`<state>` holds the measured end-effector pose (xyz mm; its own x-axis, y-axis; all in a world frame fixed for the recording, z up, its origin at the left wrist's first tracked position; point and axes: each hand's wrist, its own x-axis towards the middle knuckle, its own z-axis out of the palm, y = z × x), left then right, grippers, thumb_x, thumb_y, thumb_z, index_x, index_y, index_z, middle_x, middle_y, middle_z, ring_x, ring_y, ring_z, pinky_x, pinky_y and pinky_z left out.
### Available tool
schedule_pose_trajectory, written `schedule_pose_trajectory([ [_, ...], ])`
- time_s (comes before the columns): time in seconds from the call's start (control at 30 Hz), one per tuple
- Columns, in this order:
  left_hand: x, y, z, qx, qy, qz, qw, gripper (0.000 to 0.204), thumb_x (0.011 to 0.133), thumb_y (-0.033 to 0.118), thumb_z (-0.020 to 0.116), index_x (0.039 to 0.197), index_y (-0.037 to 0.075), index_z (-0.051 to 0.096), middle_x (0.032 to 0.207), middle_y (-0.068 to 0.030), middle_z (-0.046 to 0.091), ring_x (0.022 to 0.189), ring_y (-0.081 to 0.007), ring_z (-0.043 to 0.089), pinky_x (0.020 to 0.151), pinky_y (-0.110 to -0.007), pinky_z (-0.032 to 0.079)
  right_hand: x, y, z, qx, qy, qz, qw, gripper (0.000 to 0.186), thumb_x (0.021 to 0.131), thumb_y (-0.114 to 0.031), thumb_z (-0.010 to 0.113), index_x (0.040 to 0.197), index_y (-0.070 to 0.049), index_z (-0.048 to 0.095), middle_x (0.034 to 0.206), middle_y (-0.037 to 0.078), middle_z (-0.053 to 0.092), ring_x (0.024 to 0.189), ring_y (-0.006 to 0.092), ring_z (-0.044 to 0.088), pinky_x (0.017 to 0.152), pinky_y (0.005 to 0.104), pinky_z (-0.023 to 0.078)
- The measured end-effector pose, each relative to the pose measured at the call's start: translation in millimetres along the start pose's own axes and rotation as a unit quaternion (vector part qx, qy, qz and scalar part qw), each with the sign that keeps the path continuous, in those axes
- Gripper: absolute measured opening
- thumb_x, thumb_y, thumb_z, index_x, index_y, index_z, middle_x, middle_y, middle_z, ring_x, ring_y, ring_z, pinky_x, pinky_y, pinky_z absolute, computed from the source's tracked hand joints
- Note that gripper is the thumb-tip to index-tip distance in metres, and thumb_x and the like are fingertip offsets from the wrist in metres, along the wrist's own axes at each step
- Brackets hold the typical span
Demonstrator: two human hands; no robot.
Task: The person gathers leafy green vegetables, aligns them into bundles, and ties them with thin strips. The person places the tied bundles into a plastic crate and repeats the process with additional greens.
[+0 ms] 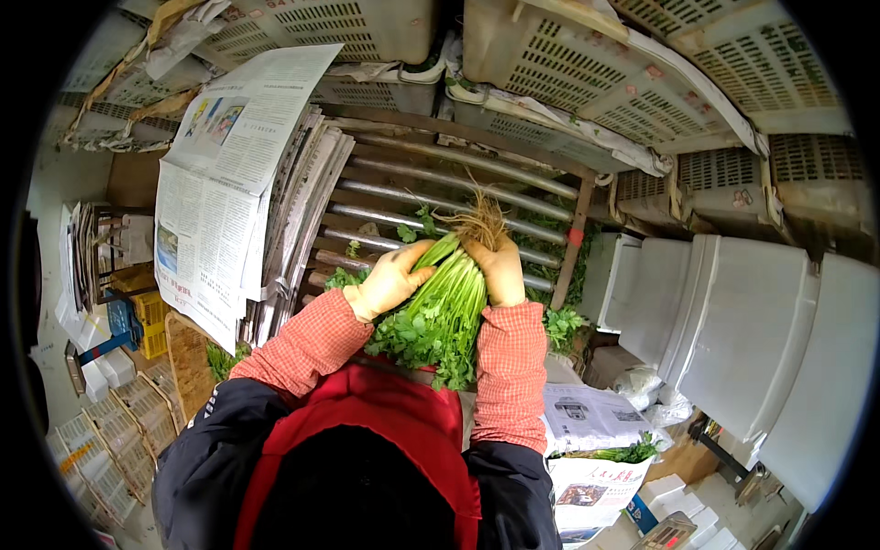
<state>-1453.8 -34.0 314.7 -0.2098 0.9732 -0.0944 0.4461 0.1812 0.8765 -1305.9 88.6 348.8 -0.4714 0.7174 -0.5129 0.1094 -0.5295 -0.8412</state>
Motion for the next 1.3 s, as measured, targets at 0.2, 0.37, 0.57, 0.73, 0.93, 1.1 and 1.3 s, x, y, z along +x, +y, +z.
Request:
schedule_pose_trajectory([
  [0.2, -4, 15, 7, 0.015, -0.117, 0.066, 0.991, 0.044, 0.079, 0.018, 0.06, 0.118, 0.002, 0.05, 0.11, -0.019, 0.057, 0.102, -0.0342, 0.055, 0.087, -0.039, 0.044, -12, 5, -16, -0.05, -0.029, 0.005, 0.998, 0.029, 0.079, -0.011, 0.065, 0.102, 0.005, 0.059, 0.092, 0.009, 0.065, 0.08, 0.0172, 0.06, 0.076, 0.0277, 0.047],
  [0.37, 11, 7, -2, -0.052, -0.191, 0.118, 0.973, 0.055, 0.08, 0.025, 0.062, 0.125, -0.001, 0.044, 0.124, -0.021, 0.049, 0.114, -0.0326, 0.047, 0.098, -0.037, 0.037, -32, 4, -21, -0.067, -0.003, -0.049, 0.997, 0.025, 0.079, -0.011, 0.065, 0.101, 0.002, 0.061, 0.095, 0.007, 0.065, 0.082, 0.0151, 0.059, 0.076, 0.0273, 0.046],
  [0.57, 23, -20, 0, -0.006, -0.39, 0.024, 0.92, 0.052, 0.08, 0.039, 0.063, 0.115, 0.001, 0.055, 0.107, -0.0191, 0.061, 0.101, -0.0308, 0.058, 0.087, -0.036, 0.045, -49, -25, -93, -0.131, 0.156, -0.096, 0.974, 0.031, 0.079, -0.008, 0.061, 0.11, -0.002, 0.06, 0.096, 0.006, 0.065, 0.073, 0.0126, 0.057, 0.066, 0.0248, 0.046],
  [0.73, 46, -16, -25, 0.139, -0.311, 0.015, 0.94, 0.021, 0.079, 0.022, 0.057, 0.091, 0.007, 0.065, 0.087, -0.0164, 0.065, 0.082, -0.0333, 0.062, 0.074, -0.039, 0.049, -108, -95, -203, -0.153, 0.412, -0.297, 0.848, 0.019, 0.085, -0.008, 0.058, 0.101, -0.001, 0.064, 0.093, 0.007, 0.066, 0.08, 0.0122, 0.059, 0.07, 0.0217, 0.047],
  [0.93, 74, -36, -41, 0.263, -0.074, -0.031, 0.961, 0.021, 0.081, 0.023, 0.055, 0.093, 0.008, 0.064, 0.087, -0.0164, 0.065, 0.084, -0.0348, 0.061, 0.074, -0.042, 0.048, -140, -90, -318, -0.361, 0.524, -0.264, 0.725, 0.027, 0.082, -0.015, 0.062, 0.103, 0.002, 0.063, 0.089, 0.008, 0.066, 0.076, 0.0109, 0.057, 0.07, 0.0228, 0.045],
  [1.1, 68, -14, -11, 0.214, -0.018, 0.043, 0.976, 0.021, 0.082, 0.019, 0.058, 0.096, 0.004, 0.063, 0.089, -0.0176, 0.065, 0.085, -0.0339, 0.062, 0.073, -0.039, 0.049, -164, -77, -334, -0.191, 0.524, -0.358, 0.749, 0.021, 0.083, -0.01, 0.063, 0.1, 0.003, 0.062, 0.092, 0.005, 0.064, 0.08, 0.0123, 0.055, 0.074, 0.0251, 0.046],
  [1.3, 51, 94, 41, -0.082, 0.017, 0.083, 0.993, 0.023, 0.08, 0.007, 0.06, 0.102, 0.001, 0.06, 0.093, -0.0147, 0.065, 0.086, -0.024, 0.064, 0.077, -0.03, 0.049, -186, -70, -278, 0.001, 0.489, -0.468, 0.736, 0.02, 0.083, -0.01, 0.065, 0.099, 0.001, 0.062, 0.09, 0.006, 0.063, 0.082, 0.0127, 0.056, 0.074, 0.026, 0.046],
])
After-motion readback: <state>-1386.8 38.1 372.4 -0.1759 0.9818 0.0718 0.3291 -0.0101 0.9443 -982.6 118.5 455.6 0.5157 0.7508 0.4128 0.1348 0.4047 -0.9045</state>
